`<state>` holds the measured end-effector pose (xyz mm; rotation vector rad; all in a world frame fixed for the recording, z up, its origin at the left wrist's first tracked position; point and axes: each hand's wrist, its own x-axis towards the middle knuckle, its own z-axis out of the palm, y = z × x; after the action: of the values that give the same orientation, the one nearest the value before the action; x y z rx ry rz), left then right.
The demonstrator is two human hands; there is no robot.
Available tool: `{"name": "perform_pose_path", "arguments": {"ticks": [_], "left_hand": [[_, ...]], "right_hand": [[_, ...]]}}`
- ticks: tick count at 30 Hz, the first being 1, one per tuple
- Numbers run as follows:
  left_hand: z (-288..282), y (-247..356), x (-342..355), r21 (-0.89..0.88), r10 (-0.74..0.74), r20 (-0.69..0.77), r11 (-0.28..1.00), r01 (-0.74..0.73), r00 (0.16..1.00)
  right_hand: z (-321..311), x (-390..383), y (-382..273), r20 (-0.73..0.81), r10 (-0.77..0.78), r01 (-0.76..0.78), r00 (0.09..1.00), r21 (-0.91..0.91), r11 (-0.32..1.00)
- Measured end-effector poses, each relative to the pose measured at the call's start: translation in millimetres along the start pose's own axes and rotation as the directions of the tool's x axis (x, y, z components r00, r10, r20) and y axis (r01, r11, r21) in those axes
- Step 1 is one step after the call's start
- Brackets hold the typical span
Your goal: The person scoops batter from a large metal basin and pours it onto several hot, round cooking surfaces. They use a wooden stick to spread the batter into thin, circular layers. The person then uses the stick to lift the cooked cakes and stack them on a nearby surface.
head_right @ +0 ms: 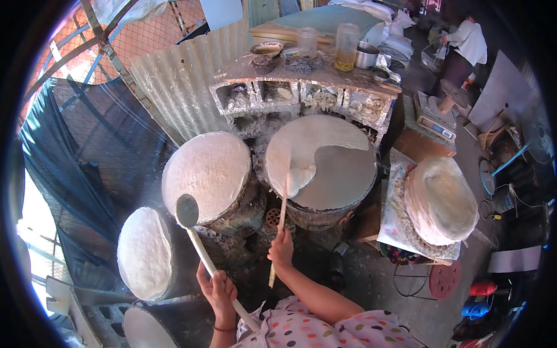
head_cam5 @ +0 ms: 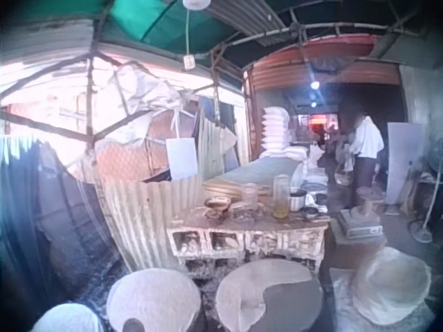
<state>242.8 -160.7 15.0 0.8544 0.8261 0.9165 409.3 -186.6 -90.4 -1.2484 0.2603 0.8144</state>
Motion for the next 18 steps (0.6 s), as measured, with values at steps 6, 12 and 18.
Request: {"name": "perform_pose_path", "arguments": {"ticks": [6,12,18], "left_hand": [[1.1,4.2,-2.8,0.004,-0.066,0.09,0.998,0.066,0.994],[0.3,3.2,-8.5,0.0,-0.054,0.138,0.999,0.054,0.989],[15.7,-2.6,-11.2,-0.017,-0.047,0.136,0.999,0.05,0.99]], "right_hand": [[-48.7,-23.5,-6.1,-0.069,-0.018,0.025,0.997,0.091,0.996],[-54.3,-26.3,-13.7,-0.007,-0.196,0.196,0.981,-0.037,0.98],[-81.9,15.3,34.1,0.192,-0.354,0.395,0.915,-0.603,0.693]]}}
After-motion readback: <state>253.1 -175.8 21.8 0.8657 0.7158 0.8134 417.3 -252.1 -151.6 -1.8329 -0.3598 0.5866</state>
